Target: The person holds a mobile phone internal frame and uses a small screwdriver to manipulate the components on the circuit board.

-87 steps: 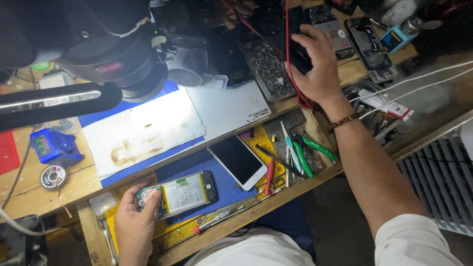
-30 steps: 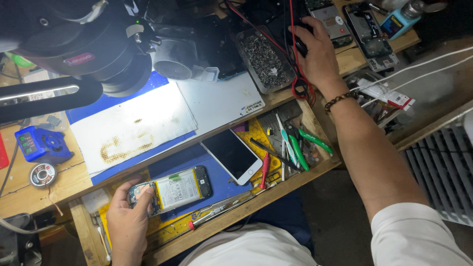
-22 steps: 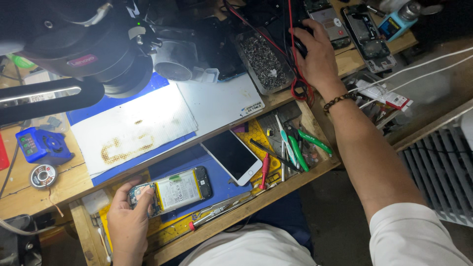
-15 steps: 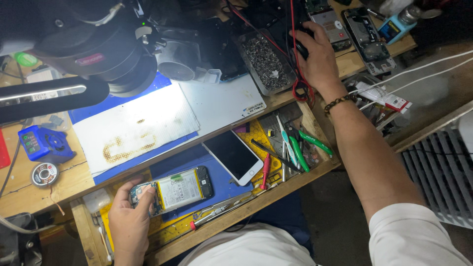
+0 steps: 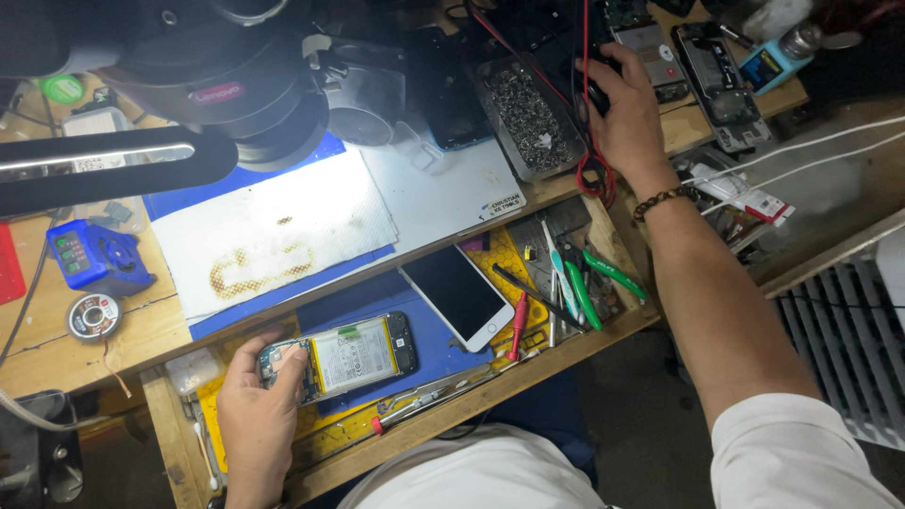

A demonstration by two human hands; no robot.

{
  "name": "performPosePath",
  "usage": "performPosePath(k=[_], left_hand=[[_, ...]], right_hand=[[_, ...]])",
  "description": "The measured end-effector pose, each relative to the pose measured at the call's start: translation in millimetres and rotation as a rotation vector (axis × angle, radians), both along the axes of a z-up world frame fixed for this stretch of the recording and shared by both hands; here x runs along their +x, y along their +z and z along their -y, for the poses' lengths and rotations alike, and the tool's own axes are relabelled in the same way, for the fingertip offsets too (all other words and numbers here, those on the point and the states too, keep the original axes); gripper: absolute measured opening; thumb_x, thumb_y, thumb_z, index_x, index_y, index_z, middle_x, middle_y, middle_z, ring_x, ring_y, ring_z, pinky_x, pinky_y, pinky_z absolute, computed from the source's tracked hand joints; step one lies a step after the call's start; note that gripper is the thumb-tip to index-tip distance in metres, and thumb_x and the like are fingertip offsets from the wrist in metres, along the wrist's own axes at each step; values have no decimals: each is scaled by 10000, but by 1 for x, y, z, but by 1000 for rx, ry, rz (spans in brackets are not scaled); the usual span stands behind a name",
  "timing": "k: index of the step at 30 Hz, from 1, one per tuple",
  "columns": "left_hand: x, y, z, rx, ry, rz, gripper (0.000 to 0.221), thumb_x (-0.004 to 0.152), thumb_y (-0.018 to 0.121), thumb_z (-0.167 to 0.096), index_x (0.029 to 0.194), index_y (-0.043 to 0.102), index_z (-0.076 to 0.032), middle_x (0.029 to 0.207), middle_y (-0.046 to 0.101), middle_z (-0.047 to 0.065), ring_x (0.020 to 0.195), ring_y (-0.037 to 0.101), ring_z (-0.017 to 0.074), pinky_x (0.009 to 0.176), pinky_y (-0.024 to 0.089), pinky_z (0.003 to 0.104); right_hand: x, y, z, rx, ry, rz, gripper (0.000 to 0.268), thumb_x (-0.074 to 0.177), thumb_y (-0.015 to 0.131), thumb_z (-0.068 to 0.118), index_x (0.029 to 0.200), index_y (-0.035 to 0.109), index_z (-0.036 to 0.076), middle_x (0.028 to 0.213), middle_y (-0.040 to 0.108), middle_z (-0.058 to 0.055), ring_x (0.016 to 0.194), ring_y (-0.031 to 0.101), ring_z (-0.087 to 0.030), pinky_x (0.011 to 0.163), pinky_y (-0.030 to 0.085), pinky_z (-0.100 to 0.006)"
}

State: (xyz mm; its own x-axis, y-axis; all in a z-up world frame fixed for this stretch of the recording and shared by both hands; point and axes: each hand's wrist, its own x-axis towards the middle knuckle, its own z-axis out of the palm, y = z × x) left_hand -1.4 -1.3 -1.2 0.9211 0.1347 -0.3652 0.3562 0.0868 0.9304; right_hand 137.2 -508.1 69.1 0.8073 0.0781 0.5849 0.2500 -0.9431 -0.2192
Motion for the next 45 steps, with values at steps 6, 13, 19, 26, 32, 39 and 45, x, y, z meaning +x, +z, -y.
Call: performPosePath(k=[6, 13, 19, 26, 32, 39, 45], left_hand=[[1, 0, -1, -31, -12, 18, 427, 912, 704, -66, 1318, 586, -2, 890, 637, 32, 658, 506, 57, 542, 401, 216], [1, 6, 0, 16, -23, 9, 453, 894, 701, -60, 1326, 576, -1, 954, 678, 40, 740, 581, 41, 596, 456, 200], [0, 5, -1, 24, -20, -16, 445, 906, 703, -71, 1329, 586, -6, 930, 665, 47, 696, 538, 57, 565, 423, 214], [1, 2, -1, -16, -9, 3, 420, 915, 697, -78, 1312, 584, -3, 937, 664, 37, 719, 555, 46, 587, 441, 202], [0, -3, -2, 1, -6, 5, 423, 908, 706, -77, 1308, 589, -8, 910, 651, 28, 685, 531, 48, 561, 422, 209], [0, -4, -1, 12, 6, 8, 427, 913, 710, -77, 1317, 592, -7, 900, 631, 15, 669, 503, 45, 540, 392, 213], [0, -9, -1, -11, 6, 30, 451, 901, 702, -71, 1328, 577, 5, 921, 649, 11, 681, 520, 33, 543, 399, 202]], right_hand=[[0, 1, -2, 33, 1, -11, 430, 958, 788, -25, 1364, 678, 67, 1485, 518, -175, 1345, 576, -370, 1116, 499, -429], [1, 0, -2, 13, -6, -8, 426, 957, 796, -16, 1359, 678, 63, 1489, 515, -174, 1347, 567, -381, 1120, 502, -430], [1, -1, 0, -14, -5, -12, 427, 965, 795, -8, 1369, 678, 63, 1498, 506, -172, 1354, 559, -391, 1124, 499, -437], [1, 0, -1, 14, 40, 11, 437, 981, 764, -40, 1395, 658, 49, 1502, 491, -178, 1380, 553, -388, 1145, 507, -435], [-4, 6, -5, -6, -6, 12, 475, 940, 792, -40, 1387, 652, 44, 1433, 523, -176, 1298, 574, -393, 1067, 519, -439], [-3, 8, -5, 3, 5, 15, 540, 918, 796, -29, 1420, 604, 22, 1437, 518, -173, 1317, 549, -394, 1093, 500, -435], [-2, 8, -3, 8, -69, -73, 553, 923, 796, 18, 1431, 577, 26, 1465, 482, -175, 1317, 532, -410, 1083, 486, -440]])
